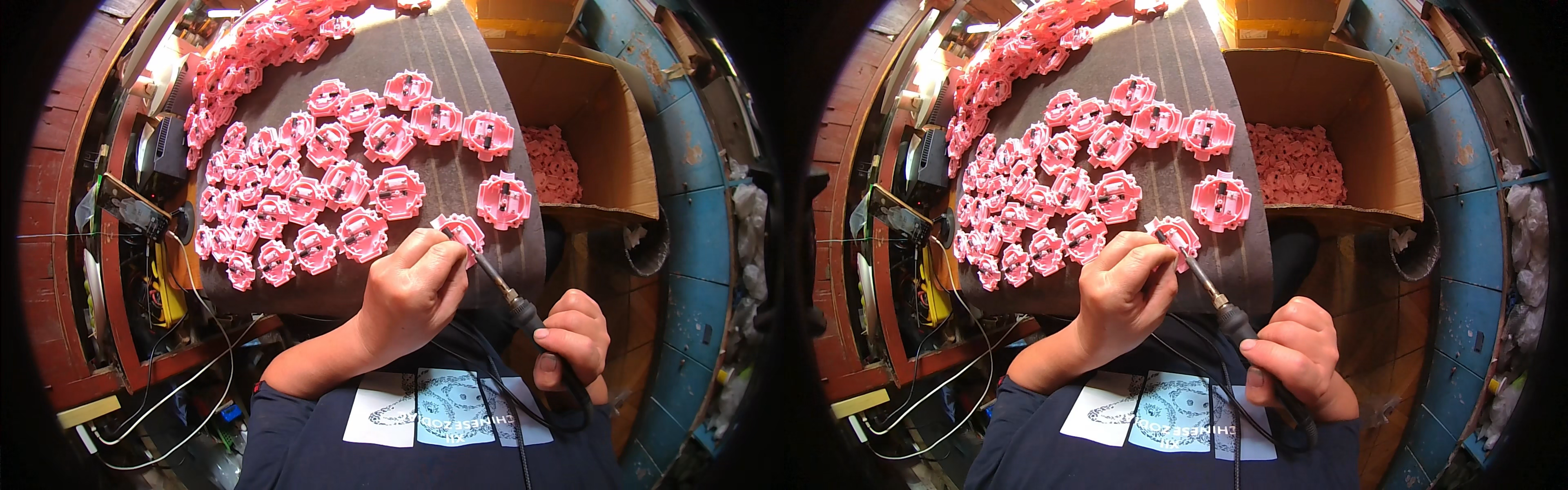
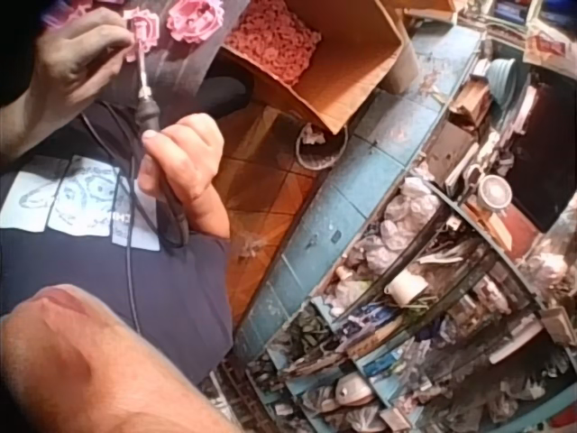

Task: The person uses a soldering iron to apply solder to small pink plastic components on a workbench. They pick up each component, apply heat and solder, then place the finished piece into a cardboard box.

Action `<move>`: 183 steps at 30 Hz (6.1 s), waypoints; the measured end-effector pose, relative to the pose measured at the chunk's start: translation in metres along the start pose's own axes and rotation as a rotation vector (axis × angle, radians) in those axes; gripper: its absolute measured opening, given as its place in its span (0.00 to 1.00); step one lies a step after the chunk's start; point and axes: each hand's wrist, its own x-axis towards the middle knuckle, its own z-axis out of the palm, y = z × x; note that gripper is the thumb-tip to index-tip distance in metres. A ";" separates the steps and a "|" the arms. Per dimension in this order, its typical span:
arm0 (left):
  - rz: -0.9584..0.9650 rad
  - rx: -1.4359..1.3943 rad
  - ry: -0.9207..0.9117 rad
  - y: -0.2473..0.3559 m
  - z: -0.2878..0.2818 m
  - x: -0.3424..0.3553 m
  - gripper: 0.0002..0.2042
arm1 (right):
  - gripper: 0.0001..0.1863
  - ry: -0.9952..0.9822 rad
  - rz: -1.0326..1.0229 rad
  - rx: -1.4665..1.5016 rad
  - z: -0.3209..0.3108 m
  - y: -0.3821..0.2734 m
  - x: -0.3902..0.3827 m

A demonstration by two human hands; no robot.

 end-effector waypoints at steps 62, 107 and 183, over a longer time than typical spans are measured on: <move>0.007 -0.006 0.007 0.000 0.000 0.000 0.09 | 0.36 0.055 0.192 -0.422 0.038 0.045 0.056; 0.277 0.221 -0.208 -0.010 -0.007 0.023 0.11 | 0.28 0.100 0.174 -0.192 0.038 0.046 0.041; 0.061 -0.019 -0.039 -0.004 0.008 0.011 0.11 | 0.13 -0.084 -0.071 -0.174 -0.006 -0.002 0.004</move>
